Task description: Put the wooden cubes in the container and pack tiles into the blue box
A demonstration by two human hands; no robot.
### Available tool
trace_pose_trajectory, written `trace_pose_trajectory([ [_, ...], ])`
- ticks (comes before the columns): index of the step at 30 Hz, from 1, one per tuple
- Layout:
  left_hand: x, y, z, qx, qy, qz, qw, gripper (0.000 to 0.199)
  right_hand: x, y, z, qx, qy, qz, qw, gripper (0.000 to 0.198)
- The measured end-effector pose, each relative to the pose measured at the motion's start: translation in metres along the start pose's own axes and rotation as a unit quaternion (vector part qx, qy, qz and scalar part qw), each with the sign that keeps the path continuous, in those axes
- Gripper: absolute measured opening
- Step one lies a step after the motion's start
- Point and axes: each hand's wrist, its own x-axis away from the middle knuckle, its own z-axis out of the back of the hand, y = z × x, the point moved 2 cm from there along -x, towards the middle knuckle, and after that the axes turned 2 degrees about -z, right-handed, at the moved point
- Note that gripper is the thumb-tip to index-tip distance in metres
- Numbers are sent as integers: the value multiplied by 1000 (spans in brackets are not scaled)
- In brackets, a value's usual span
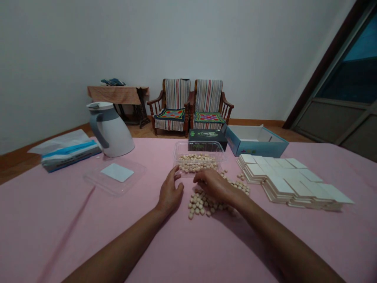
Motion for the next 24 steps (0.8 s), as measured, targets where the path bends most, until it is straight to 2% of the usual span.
trace_pose_trajectory([
  [3,0,1,1,-7,0,3,1000,63,-3,12,21,-26,131,-5,991,22],
  [6,0,0,0,-5,-1,0,1000,63,-6,28,33,-26,249,-27,968,27],
  [9,0,-2,-1,-4,0,0,1000,64,-7,38,35,-44,297,-21,954,39],
  [11,-1,-3,-1,-4,-1,-1,1000,64,-6,37,33,-42,304,-8,952,36],
  [14,0,-2,-1,-6,-4,-2,1000,64,-3,23,29,-20,253,3,967,25],
  [18,0,1,0,-10,-2,-1,1000,63,-2,-2,11,23,71,1,997,18],
  [21,0,2,1,-15,-1,3,1000,63,-1,-13,-7,76,-31,-9,997,16],
  [24,0,2,1,-14,-2,3,1000,62,-1,-14,-22,134,-77,-29,988,22],
])
